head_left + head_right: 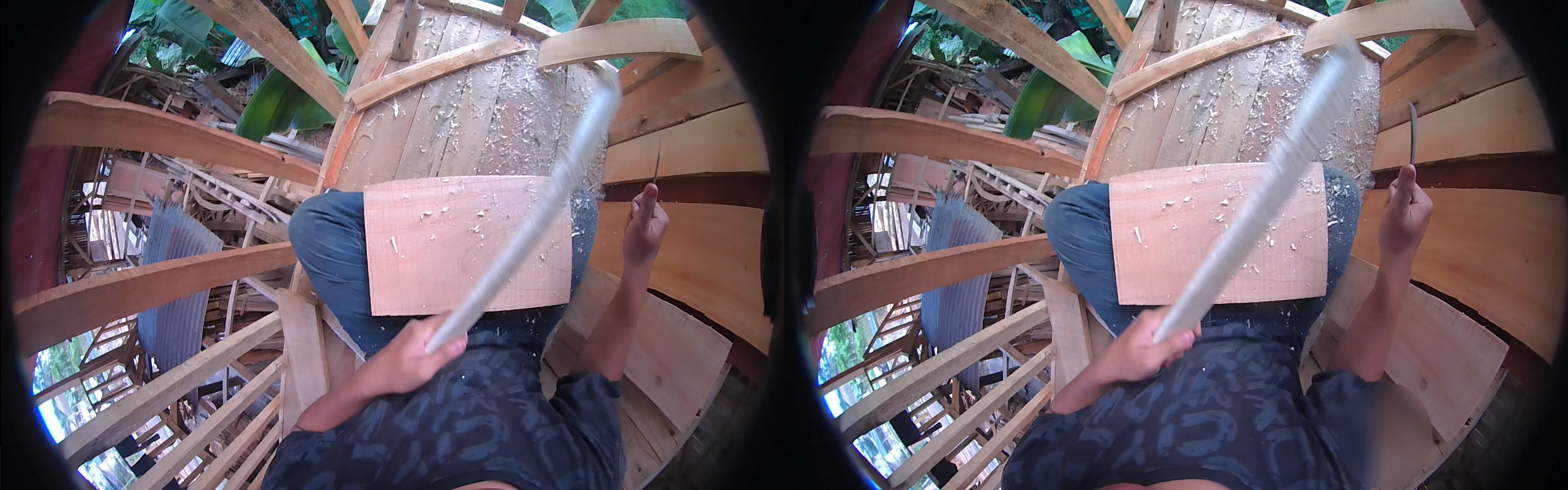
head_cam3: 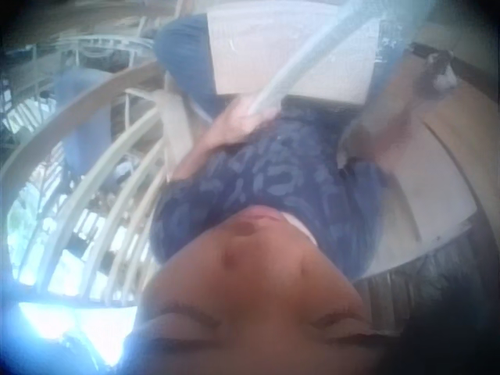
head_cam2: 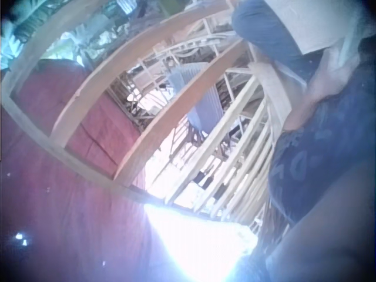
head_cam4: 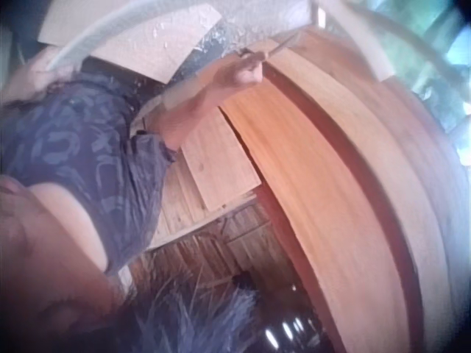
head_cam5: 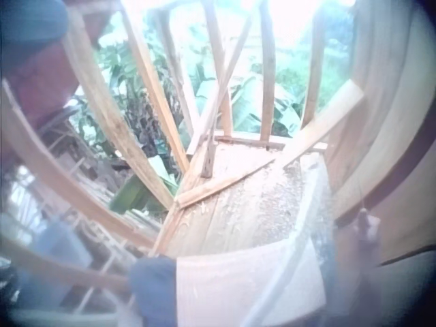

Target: The person sits cross-legged on a wooden platform and uses a curved knife to shave and shape a long, thin piece of wood. They hold the wood with their left hand and repeatedly scrape the surface with the knife in their right hand, producing wood shavings.

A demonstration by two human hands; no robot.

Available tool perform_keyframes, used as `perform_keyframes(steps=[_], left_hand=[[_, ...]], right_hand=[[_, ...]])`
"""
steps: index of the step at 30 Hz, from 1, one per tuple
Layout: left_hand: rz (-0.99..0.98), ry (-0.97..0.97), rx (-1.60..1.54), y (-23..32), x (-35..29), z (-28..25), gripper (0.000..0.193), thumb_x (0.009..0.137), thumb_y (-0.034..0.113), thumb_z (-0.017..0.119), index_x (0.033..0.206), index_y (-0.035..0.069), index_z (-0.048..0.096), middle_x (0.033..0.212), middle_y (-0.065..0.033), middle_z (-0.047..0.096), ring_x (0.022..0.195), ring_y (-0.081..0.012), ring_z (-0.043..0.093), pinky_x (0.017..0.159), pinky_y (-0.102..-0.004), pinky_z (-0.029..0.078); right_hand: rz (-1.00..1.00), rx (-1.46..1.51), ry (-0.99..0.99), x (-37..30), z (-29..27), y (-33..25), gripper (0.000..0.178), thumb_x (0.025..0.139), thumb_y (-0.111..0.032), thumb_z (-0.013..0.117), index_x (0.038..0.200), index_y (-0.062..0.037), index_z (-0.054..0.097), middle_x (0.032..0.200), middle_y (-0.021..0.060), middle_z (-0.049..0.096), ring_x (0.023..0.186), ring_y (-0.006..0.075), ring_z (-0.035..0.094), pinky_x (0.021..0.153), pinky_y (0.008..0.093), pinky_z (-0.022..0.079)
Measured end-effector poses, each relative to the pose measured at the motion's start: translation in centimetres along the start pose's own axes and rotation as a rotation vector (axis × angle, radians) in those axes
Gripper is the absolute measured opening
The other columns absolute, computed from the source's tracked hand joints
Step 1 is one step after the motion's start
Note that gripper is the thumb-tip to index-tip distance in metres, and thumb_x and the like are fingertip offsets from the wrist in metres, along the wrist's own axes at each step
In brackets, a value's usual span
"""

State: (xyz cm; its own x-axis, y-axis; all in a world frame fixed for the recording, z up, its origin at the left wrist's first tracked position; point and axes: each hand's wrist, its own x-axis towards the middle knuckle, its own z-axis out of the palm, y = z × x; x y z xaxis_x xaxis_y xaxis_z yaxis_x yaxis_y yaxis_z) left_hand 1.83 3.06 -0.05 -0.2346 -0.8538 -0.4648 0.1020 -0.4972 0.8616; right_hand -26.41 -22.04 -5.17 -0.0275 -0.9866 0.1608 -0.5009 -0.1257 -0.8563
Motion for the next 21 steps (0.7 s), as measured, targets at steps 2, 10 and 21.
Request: perform_keyframes(steps=[2, 10, 21], left_hand=[[-0.06, 0.021, -0.241, -0.5, 0.7, -1.2, 0.024, 0.092, 0.021, 0.052, 0.1, -0.001, 0.049, 0.07, 0.0007, 0.046, 0.059, -0.006, 0.042, 0.052, -0.0213, 0.036], [0.12, 0.09, 0.066, 1.5, 2.6, -1.7, 0.019, 0.092, 0.018, 0.051, 0.101, 0.001, 0.048, 0.071, 0.0001, 0.045, 0.06, -0.0052, 0.041, 0.053, -0.0213, 0.035], [0.04, 0.145, 0.265, 1.2, 1.4, 0.7, 0.018, 0.09, 0.015, 0.051, 0.099, 0.0, 0.048, 0.075, -0.0042, 0.049, 0.068, -0.0098, 0.045, 0.063, -0.0262, 0.038]], right_hand=[[-0.06, 0.088, -0.084, -2.6, 1.2, -2.4, 0.059, 0.092, -0.046, 0.05, 0.057, -0.0007, 0.042, 0.05, -0.0005, 0.035, 0.049, 0.0093, 0.031, 0.044, 0.0306, 0.023], [-0.322, -0.289, -0.351, -9.5, 6.4, -9.1, 0.03, 0.069, -0.027, 0.074, 0.06, -0.0047, 0.056, 0.052, 0.0129, 0.054, 0.049, 0.0313, 0.057, 0.047, 0.037, 0.044], [-0.352, -0.387, 0.148, -3.4, 6.9, -4.8, 0.018, 0.071, -0.014, 0.06, 0.059, -0.0019, 0.055, 0.05, 0.0127, 0.052, 0.043, 0.0246, 0.054, 0.045, 0.0364, 0.041]])
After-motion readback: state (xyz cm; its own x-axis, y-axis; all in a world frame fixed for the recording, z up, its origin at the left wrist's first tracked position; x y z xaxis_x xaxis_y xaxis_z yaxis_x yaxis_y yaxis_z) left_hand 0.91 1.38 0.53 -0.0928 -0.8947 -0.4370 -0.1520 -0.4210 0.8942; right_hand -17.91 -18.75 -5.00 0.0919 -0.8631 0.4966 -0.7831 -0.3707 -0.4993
